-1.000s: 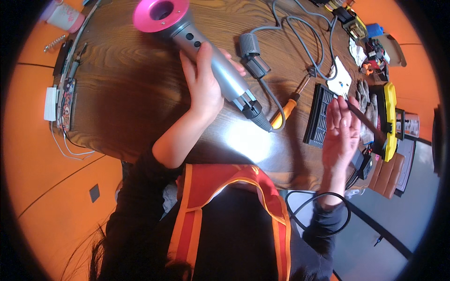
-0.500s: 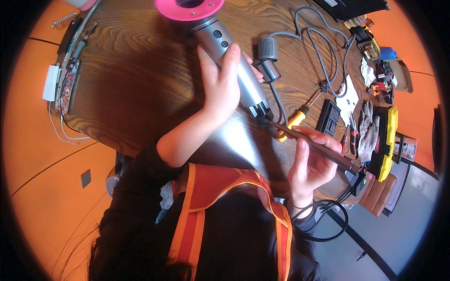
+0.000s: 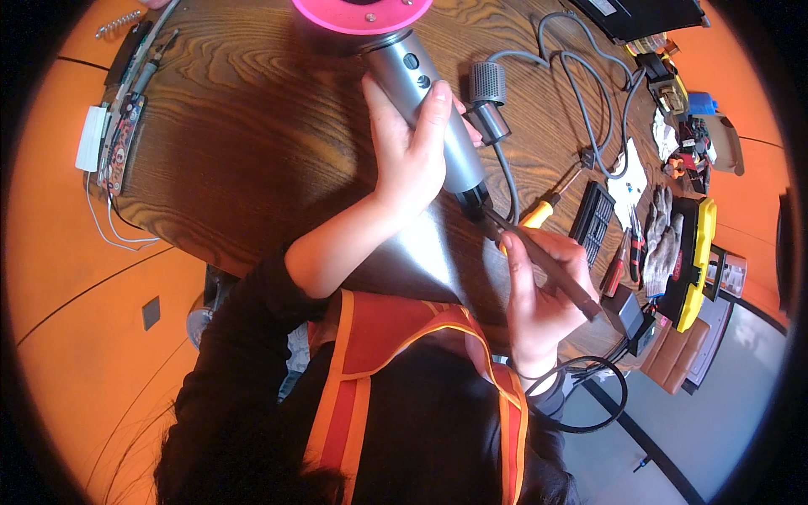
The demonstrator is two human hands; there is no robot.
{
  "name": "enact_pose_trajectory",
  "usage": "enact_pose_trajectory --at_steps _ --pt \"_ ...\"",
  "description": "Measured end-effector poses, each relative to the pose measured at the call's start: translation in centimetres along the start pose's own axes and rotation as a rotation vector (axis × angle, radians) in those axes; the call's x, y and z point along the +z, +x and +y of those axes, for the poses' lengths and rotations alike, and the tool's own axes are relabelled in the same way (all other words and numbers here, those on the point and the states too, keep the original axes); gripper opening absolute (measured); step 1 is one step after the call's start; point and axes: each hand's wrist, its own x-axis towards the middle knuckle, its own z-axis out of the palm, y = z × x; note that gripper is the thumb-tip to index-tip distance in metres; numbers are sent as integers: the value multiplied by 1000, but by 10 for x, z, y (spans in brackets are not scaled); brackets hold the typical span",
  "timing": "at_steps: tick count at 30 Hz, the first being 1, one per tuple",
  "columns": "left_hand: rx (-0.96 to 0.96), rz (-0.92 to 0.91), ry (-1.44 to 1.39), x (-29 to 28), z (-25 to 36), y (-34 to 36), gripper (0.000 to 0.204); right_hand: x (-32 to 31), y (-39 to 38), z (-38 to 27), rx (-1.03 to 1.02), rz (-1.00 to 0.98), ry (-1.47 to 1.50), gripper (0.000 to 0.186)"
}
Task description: The person disassembles a hair dryer on a wooden table. They remove the power cord, select a screwdriver bit from a set, and use a screwdriver to remove screws from the hair dryer's handle. The person then detaches the handle section from the main body.
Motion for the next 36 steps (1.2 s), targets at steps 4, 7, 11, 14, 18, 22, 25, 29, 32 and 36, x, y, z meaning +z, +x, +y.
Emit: enact_pose_trajectory --at_steps 4,7,11,14,18,22,25,29,32,36 --pt "0 -13 39 -2 0 2 34 1 4 0 -35 -124 11 15" --pt "15 -26 61 -2 -1 2 32 -2 9 3 -55 -206 32 15" --pt "35 -39 123 0 -1 -1 30 -5 11 6 -106 -179 3 21" --pt "35 -41 139 1 -1 -2 29 -2 2 5 -38 -30 -72 29" --pt "13 -13 56 0 -2 -1 31 9 -4 13 -62 22 103 24" --pt "50 -30 92 -2 -2 0 34 1 7 23 -188 -209 96 20" --pt "61 -27 71 0 -4 -1 34 -5 12 26 -199 -269 191 19" --pt "54 -26 55 0 -4 -2 35 -8 -1 19 -71 -145 19 31" --pt "44 -22 81 0 -3 -3 34 -2 -11 17 125 -34 59 16" --pt "71 -62 114 0 -3 -3 34 -8 -5 21 72 -281 57 16"
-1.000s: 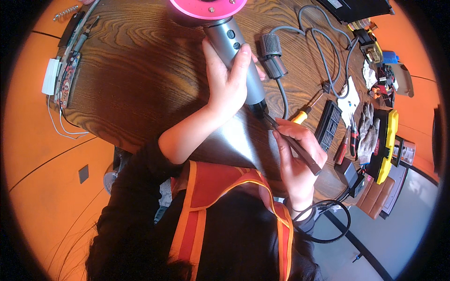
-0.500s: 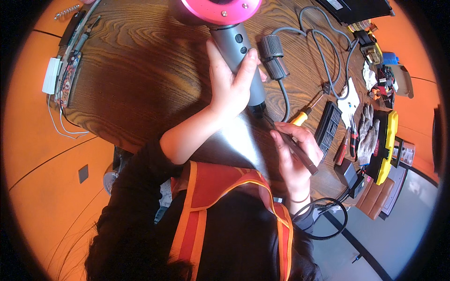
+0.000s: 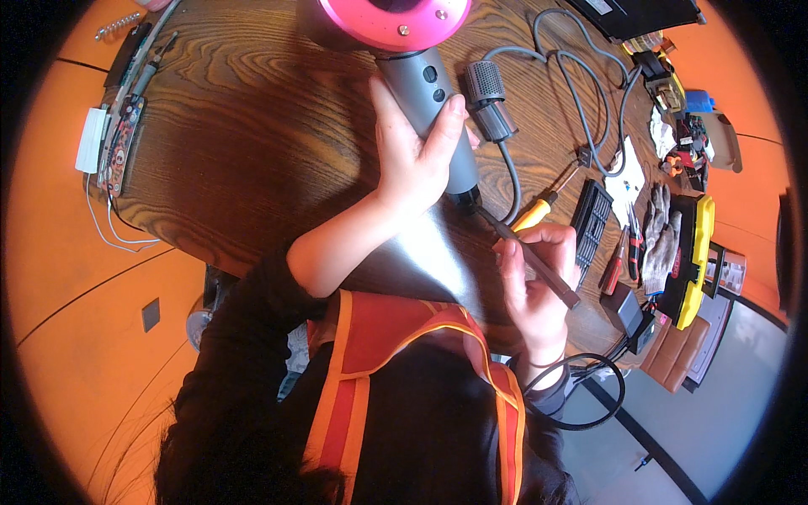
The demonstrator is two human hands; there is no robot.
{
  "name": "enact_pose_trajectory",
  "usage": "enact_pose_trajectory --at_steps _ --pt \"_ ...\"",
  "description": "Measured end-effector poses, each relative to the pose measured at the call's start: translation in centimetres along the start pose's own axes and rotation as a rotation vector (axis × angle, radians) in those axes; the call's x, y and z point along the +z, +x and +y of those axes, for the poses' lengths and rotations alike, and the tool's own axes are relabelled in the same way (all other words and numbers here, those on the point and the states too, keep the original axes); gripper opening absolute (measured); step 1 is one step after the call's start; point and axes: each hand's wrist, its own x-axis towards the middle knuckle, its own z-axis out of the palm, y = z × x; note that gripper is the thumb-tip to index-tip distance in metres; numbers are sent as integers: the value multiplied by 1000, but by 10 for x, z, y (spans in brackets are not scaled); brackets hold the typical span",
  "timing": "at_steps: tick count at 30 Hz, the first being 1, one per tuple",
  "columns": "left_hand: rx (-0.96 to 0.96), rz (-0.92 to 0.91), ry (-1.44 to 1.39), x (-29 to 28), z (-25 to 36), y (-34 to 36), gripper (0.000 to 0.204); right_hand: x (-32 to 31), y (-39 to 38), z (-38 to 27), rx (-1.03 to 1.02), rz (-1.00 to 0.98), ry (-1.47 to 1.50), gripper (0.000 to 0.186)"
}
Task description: The person disassembles a hair dryer on a wooden table. They remove the power cord, select a screwdriver bit from a set, and use a screwdriver to remove screws from the hair dryer's handle. The person then detaches the handle section from the main body.
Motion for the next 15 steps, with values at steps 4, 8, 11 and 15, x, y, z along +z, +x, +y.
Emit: enact_pose_trajectory --at_steps 4,8,11,15 --pt "51 -56 81 -2 0 0 32 -12 3 -3 -41 -72 43 19" --pt "44 -48 71 -2 -1 -1 33 -7 -6 -11 26 137 111 19" --pt "83 -83 127 -4 -1 0 32 -5 -5 -9 40 152 73 20" --pt "81 -62 109 -4 -1 2 32 -11 5 -3 -103 103 98 18"
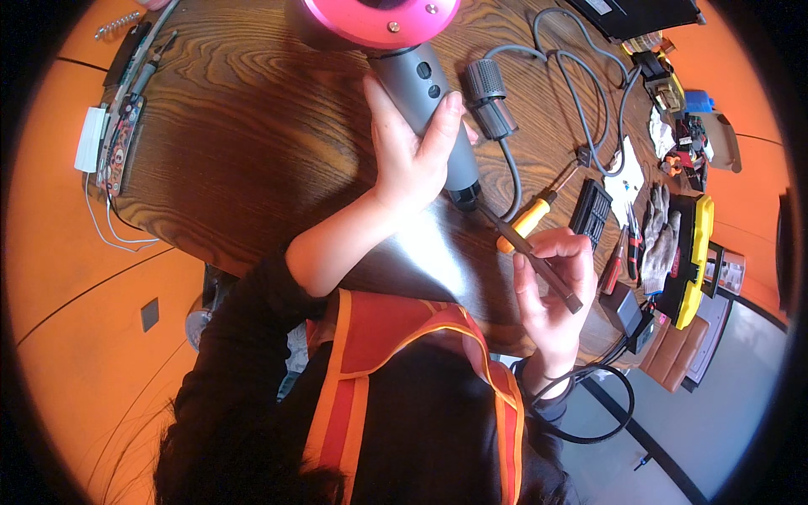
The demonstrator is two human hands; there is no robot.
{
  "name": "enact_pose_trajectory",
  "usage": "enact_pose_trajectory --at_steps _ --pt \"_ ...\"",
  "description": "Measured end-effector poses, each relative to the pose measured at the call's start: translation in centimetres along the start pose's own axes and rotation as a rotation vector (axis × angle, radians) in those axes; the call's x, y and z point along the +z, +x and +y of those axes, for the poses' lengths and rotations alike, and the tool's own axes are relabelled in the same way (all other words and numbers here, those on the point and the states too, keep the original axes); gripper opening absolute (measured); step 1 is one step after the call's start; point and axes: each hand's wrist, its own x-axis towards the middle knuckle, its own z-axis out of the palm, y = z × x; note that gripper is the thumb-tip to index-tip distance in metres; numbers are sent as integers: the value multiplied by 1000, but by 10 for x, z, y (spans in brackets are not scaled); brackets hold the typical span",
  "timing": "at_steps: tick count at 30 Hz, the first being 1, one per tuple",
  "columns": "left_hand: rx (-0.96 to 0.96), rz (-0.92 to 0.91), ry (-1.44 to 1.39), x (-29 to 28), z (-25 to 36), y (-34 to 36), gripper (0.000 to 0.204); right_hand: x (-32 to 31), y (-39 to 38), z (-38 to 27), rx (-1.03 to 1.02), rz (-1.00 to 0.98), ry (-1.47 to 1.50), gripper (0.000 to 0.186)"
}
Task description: The person disassembles a hair dryer on a wooden table. They remove the power cord, select a screwdriver bit from a set, and use a screwdriver to remove screws from the hair dryer's handle. The person then detaches the handle section from the main body.
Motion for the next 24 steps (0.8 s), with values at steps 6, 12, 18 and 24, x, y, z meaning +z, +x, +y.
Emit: enact_pose_trajectory --at_steps 6,12,18,24 --pt "-62 36 -28 2 1 0 32 -2 -9 1 54 28 -40 6" --pt "-205 123 -73 -5 -3 10 34 -23 -23 20 194 524 515 8" --pt "-318 188 -37 -7 -6 19 30 -37 -42 57 397 670 990 10" --pt "-336 133 71 -6 -9 20 30 -37 -59 62 463 518 1009 9"
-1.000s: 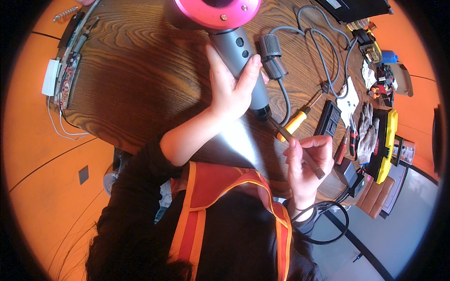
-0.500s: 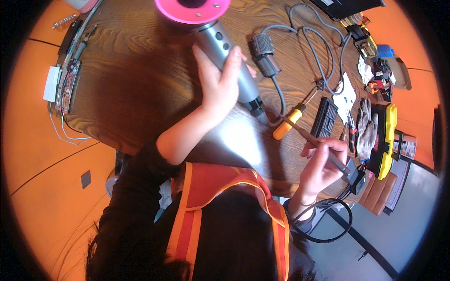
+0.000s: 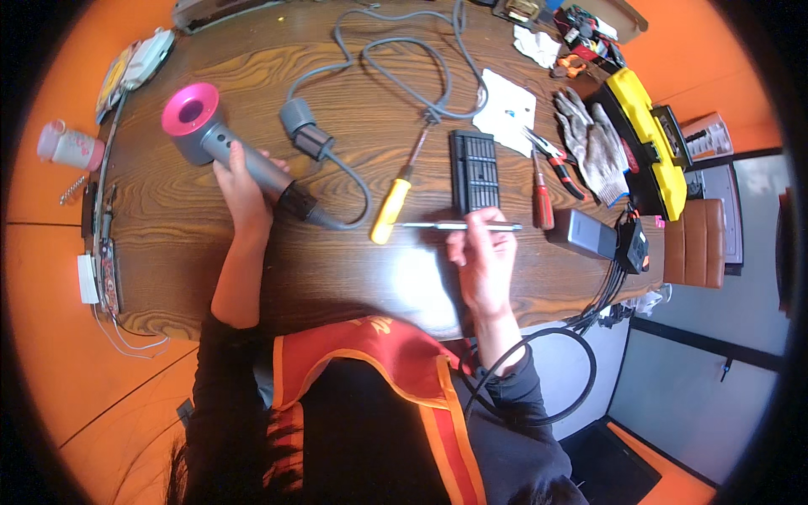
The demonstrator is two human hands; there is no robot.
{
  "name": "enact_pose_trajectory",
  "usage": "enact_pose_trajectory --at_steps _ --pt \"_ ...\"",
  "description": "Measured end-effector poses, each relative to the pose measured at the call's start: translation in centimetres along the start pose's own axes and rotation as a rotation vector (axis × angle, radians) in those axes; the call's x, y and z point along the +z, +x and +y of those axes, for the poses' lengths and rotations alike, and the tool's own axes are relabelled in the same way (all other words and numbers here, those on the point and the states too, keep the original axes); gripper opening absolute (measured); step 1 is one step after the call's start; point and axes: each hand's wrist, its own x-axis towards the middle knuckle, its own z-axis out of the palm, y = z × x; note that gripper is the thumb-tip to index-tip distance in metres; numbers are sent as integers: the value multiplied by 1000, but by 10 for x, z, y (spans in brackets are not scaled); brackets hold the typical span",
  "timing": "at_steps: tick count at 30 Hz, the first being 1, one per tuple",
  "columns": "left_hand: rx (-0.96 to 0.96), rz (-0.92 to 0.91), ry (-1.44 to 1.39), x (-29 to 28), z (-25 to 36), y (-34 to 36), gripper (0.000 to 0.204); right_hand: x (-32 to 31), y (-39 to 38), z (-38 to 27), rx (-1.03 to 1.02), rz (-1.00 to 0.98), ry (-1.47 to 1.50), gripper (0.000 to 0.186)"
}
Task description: The person disassembles a hair dryer on a wooden table. They remove the power cord, select a screwdriver bit from a set, and use a screwdriver to remove screws from the hair dryer's handle. The person then detaches the handle section from the main body.
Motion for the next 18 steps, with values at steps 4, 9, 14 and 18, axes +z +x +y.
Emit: enact_pose_trajectory --at_steps 4,9,14,18 --pt "68 21 180 -4 -7 3 34 -9 0 -9 22 -116 -67 8" --pt "271 183 901 -26 -4 16 50 -34 25 -37 -73 -147 -214 9" --pt "550 315 1116 -19 7 2 45 -43 66 -36 -302 -105 -139 7" --pt "853 221 835 26 11 -57 27 -47 65 -14 -534 -152 -252 10"
